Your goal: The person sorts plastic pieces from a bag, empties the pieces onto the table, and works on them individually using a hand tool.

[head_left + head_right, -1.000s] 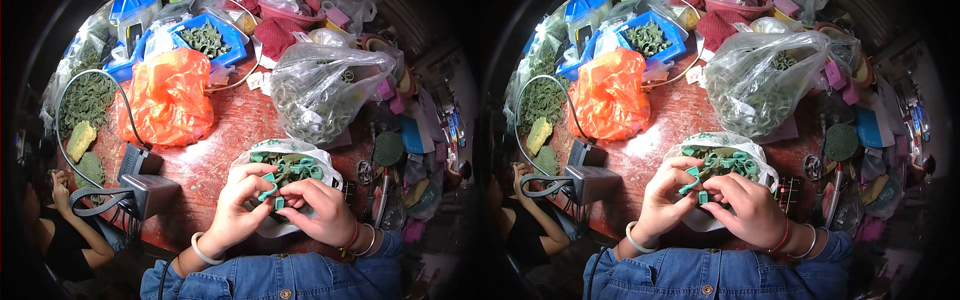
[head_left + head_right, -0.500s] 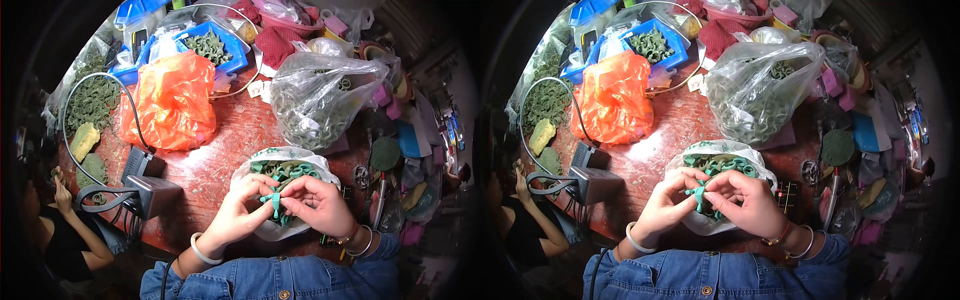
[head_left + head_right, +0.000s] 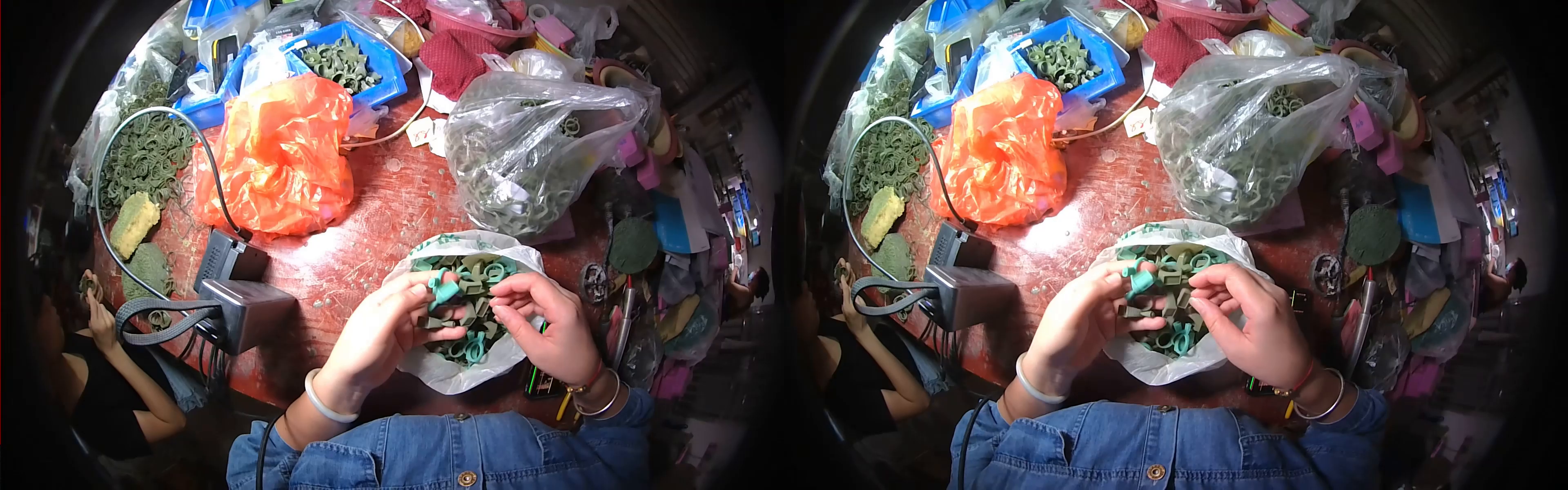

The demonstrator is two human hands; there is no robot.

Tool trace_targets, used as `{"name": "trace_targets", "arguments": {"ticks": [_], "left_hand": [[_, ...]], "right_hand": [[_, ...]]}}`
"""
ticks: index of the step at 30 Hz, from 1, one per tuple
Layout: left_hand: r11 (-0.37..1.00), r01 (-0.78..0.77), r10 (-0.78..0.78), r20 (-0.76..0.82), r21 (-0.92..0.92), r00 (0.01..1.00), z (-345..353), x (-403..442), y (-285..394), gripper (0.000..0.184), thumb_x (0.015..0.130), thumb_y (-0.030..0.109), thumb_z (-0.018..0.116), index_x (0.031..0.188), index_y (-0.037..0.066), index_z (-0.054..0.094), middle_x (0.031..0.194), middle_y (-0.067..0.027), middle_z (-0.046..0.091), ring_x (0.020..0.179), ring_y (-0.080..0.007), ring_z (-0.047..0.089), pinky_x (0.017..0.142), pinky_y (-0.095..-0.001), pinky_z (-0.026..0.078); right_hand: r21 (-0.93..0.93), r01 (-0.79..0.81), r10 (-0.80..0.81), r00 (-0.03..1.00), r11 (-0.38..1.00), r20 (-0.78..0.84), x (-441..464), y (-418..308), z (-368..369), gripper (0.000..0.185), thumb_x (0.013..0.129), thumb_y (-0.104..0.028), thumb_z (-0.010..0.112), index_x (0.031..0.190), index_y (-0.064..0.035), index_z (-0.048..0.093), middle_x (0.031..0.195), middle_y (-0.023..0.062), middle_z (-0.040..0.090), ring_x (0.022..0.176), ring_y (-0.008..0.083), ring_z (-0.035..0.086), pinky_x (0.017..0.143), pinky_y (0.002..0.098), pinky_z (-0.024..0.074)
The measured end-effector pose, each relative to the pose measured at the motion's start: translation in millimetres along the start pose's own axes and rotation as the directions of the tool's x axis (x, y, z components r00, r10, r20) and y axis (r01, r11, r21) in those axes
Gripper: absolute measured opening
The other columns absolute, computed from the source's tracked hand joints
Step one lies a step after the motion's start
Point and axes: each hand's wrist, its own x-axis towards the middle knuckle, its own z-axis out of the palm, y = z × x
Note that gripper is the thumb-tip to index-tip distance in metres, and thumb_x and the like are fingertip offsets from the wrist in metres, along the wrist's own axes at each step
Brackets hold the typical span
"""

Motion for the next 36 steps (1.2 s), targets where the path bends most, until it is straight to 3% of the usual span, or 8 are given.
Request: {"name": "trace_targets", "arguments": {"ticks": [4, 8, 10, 19, 26, 33, 36], "left_hand": [[0.998, 0.037, -0.037, 0.013, -0.058, 0.999, -1, 3, 0, 0.046, 0.110, 0.027, 0.041, 0.143, -0.004, 0.050, 0.138, -0.0182, 0.060, 0.124, -0.0320, 0.062, 0.105, -0.0480, 0.054], [0.992, 0.005, 0.000, 0.042, -0.126, 0.999, -5, 2, -3, 0.050, 0.111, 0.031, 0.038, 0.143, -0.005, 0.049, 0.142, -0.0184, 0.057, 0.126, -0.0347, 0.060, 0.108, -0.0496, 0.052], [0.986, -0.002, 0.010, 0.047, -0.168, 0.999, -6, 1, -4, 0.050, 0.111, 0.032, 0.038, 0.143, -0.005, 0.050, 0.144, -0.0184, 0.057, 0.127, -0.0354, 0.060, 0.109, -0.0508, 0.051], [0.989, -0.025, 0.030, 0.038, -0.144, 0.999, -11, 3, -6, 0.045, 0.111, 0.033, 0.039, 0.137, -0.001, 0.055, 0.142, -0.0158, 0.059, 0.126, -0.0326, 0.060, 0.109, -0.0523, 0.051], [0.995, -0.004, 0.007, 0.026, -0.101, 1.000, -8, 3, -3, 0.044, 0.111, 0.032, 0.041, 0.137, 0.000, 0.055, 0.141, -0.0141, 0.059, 0.126, -0.0312, 0.060, 0.109, -0.0508, 0.051], [0.991, -0.003, 0.003, -0.003, -0.135, 1.000, -9, 3, -4, 0.040, 0.110, 0.032, 0.043, 0.132, 0.002, 0.058, 0.141, -0.0132, 0.060, 0.126, -0.0310, 0.061, 0.109, -0.0500, 0.050], [0.992, -0.001, 0.001, 0.000, -0.130, 1.000, -9, 3, -4, 0.038, 0.110, 0.032, 0.043, 0.130, 0.003, 0.058, 0.140, -0.0130, 0.060, 0.126, -0.0314, 0.061, 0.109, -0.0503, 0.050]], "right_hand": [[-0.170, 0.063, -0.054, 0.997, 0.984, 0.059, -6, -2, -8, 0.025, 0.091, 0.001, 0.072, 0.114, 0.0020, 0.063, 0.102, 0.0120, 0.066, 0.085, 0.0190, 0.070, 0.074, 0.0292, 0.0577], [-0.201, 0.058, -0.047, 0.997, 0.978, 0.059, -12, -4, -10, 0.030, 0.086, 0.006, 0.074, 0.115, 0.0031, 0.065, 0.101, 0.0108, 0.065, 0.082, 0.0151, 0.068, 0.072, 0.0262, 0.0546], [-0.276, 0.068, -0.041, 0.994, 0.959, 0.103, -14, -4, -12, 0.033, 0.088, -0.002, 0.075, 0.119, 0.0011, 0.062, 0.108, 0.0128, 0.063, 0.088, 0.0200, 0.071, 0.073, 0.0321, 0.0582], [-0.430, 0.114, -0.072, 0.991, 0.895, 0.113, -18, -3, -12, 0.056, 0.083, -0.006, 0.079, 0.133, 0.0012, 0.054, 0.120, 0.0165, 0.059, 0.091, 0.0275, 0.071, 0.079, 0.0369, 0.0583], [-0.492, 0.105, -0.029, 0.987, 0.865, 0.159, -18, -3, -12, 0.068, 0.081, -0.010, 0.080, 0.140, 0.0035, 0.049, 0.133, 0.0197, 0.056, 0.119, 0.0381, 0.062, 0.097, 0.0427, 0.0546], [-0.525, 0.117, -0.036, 0.986, 0.843, 0.163, -15, -5, -10, 0.073, 0.079, -0.010, 0.081, 0.142, 0.0038, 0.048, 0.135, 0.0203, 0.055, 0.122, 0.0390, 0.060, 0.102, 0.0437, 0.0512], [-0.614, 0.205, -0.124, 0.977, 0.763, 0.173, -12, -6, -10, 0.075, 0.078, -0.010, 0.081, 0.144, 0.0038, 0.047, 0.135, 0.0201, 0.055, 0.122, 0.0386, 0.059, 0.103, 0.0436, 0.0506]]}}
